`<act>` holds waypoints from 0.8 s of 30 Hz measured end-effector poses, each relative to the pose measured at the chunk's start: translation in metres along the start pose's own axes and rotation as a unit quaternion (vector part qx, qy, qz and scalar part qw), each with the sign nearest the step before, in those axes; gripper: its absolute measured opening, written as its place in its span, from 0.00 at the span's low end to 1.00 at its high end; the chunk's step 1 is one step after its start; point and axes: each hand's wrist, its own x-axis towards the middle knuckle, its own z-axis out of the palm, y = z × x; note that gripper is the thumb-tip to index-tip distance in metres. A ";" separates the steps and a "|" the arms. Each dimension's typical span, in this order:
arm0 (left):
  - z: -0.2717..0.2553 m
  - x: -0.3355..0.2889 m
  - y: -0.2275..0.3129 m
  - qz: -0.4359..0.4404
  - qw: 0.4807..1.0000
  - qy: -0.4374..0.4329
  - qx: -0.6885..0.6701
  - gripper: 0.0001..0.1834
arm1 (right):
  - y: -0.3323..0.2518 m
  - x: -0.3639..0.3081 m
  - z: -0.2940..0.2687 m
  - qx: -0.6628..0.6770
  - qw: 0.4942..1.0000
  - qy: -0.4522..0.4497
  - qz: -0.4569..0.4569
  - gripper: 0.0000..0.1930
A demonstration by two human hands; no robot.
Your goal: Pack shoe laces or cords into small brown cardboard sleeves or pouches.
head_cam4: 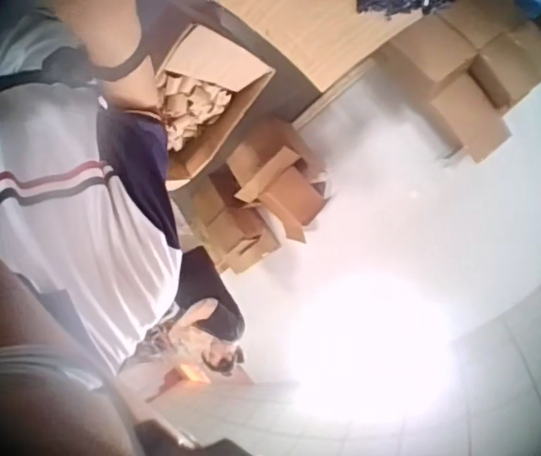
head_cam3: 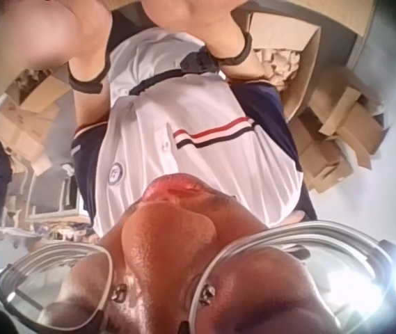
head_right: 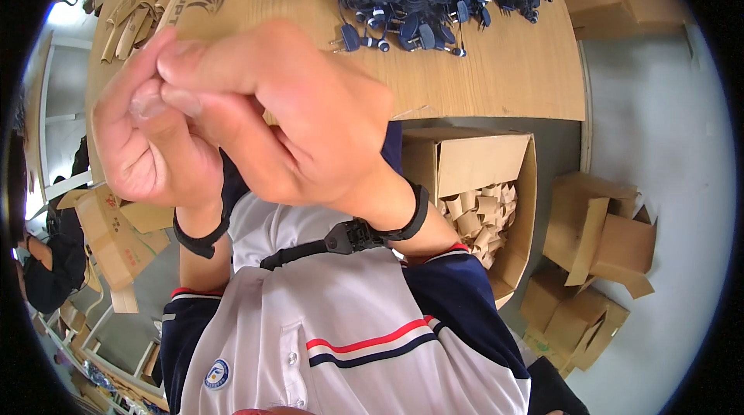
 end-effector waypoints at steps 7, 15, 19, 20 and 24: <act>-0.023 -0.007 -0.005 0.045 0.993 -0.005 0.106 0.15 | -0.004 0.000 -0.016 0.112 0.983 -0.051 0.133 0.18; -0.057 0.039 0.015 0.213 0.875 -0.410 0.142 0.13 | -0.009 0.004 -0.022 0.421 0.784 -0.173 0.421 0.24; -0.062 0.051 0.003 0.135 0.896 -0.394 0.154 0.17 | -0.022 0.010 -0.025 0.338 0.806 -0.249 0.419 0.11; -0.062 0.052 -0.001 0.116 0.901 -0.390 0.153 0.19 | -0.022 0.010 -0.025 0.337 0.805 -0.250 0.419 0.11; -0.058 0.050 -0.001 0.010 0.915 -0.398 0.064 0.20 | -0.016 0.002 -0.021 0.196 0.880 -0.260 0.346 0.14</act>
